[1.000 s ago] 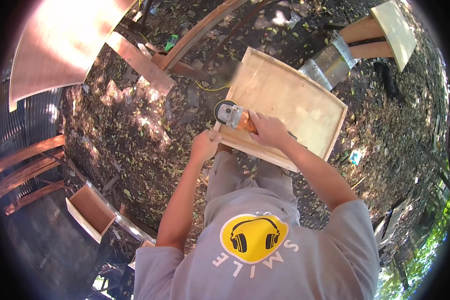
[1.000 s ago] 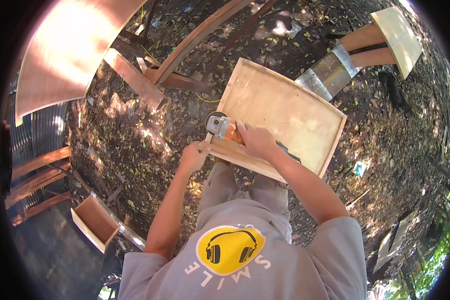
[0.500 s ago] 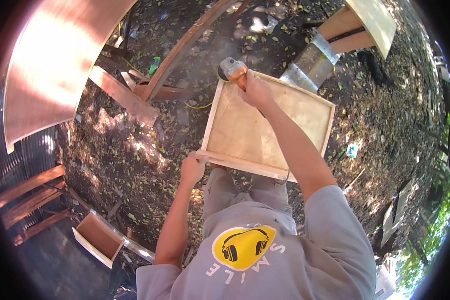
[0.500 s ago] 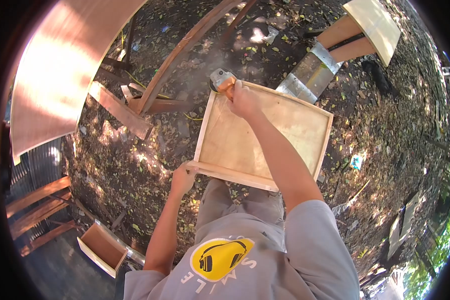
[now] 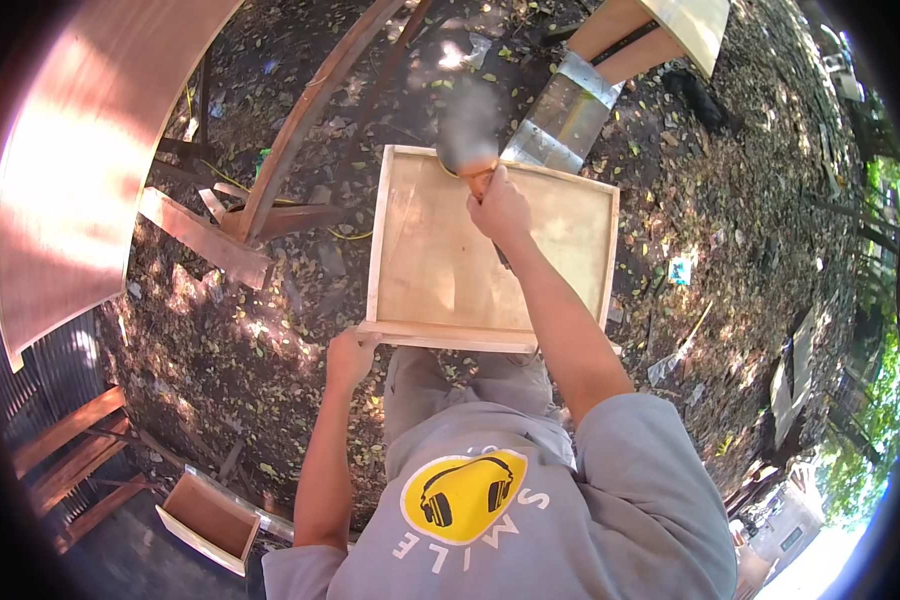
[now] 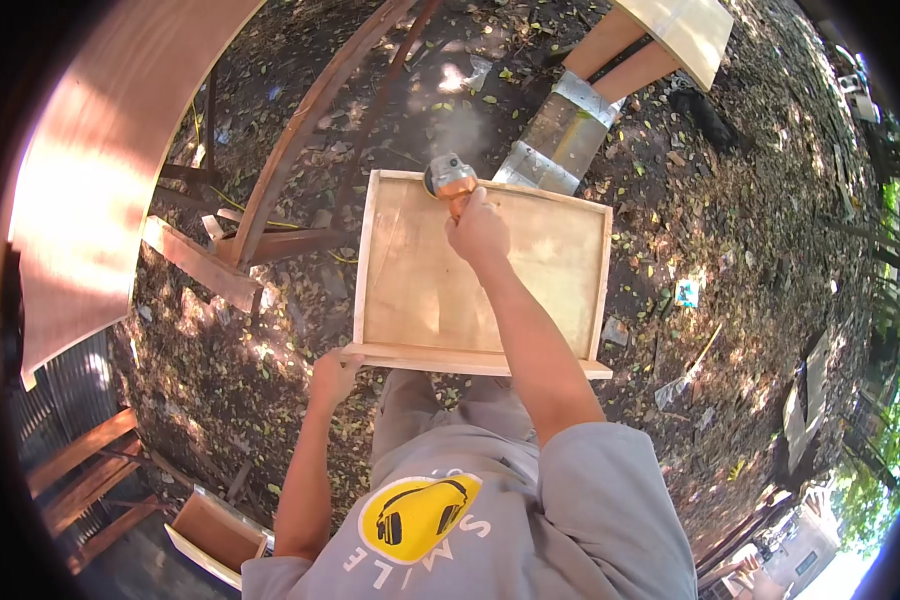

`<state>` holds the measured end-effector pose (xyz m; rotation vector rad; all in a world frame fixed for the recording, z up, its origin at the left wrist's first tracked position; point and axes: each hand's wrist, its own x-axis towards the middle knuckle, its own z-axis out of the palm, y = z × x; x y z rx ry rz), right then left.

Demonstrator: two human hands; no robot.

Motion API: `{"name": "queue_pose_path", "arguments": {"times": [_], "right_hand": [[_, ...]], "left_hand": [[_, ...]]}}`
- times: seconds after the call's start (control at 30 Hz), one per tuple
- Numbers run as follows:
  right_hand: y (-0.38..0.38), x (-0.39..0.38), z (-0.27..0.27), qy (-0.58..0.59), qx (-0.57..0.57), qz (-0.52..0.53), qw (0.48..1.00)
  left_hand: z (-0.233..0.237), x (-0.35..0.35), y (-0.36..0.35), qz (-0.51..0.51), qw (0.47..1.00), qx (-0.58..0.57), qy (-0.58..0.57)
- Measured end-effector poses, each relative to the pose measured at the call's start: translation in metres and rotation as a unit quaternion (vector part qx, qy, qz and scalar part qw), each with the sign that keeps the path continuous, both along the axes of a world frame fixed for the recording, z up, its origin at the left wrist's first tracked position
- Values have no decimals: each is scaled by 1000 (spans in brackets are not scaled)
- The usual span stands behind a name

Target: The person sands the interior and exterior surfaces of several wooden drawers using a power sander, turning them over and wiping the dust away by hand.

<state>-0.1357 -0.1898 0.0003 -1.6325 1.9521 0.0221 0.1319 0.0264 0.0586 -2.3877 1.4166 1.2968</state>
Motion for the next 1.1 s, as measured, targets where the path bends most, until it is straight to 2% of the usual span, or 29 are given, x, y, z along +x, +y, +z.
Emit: {"name": "queue_pose_path", "arguments": {"times": [0.13,0.27,0.4,0.57,0.67,0.73,0.77,0.83,0.97,1.1], "right_hand": [[27,-64,-11,37,-37,-50,997],[49,-125,-14,60,-64,-106,991],[62,-182,-4,82,-60,-180,978],[58,-231,-18,125,-58,-269,953],[42,-199,-10,93,-47,-230,967],[33,-155,-6,57,-76,-139,986],[28,-137,-26,38,-68,-123,989],[15,-80,-18,33,-42,-80,995],[-12,7,-13,-10,-39,-38,998],[-32,57,-10,-32,-47,-3,998]], "left_hand": [[4,-2,-6,-14,999,28,-12],[3,-4,-3,-13,1000,-14,7],[-2,0,-3,-19,1000,0,19],[-3,0,-2,-20,999,-9,26],[-17,7,2,-6,1000,-4,19],[-14,5,1,-3,1000,7,29],[-11,3,2,6,1000,0,27],[-7,1,3,22,999,-17,17],[0,-2,0,8,1000,10,-3],[0,-2,3,19,999,-22,25]]}}
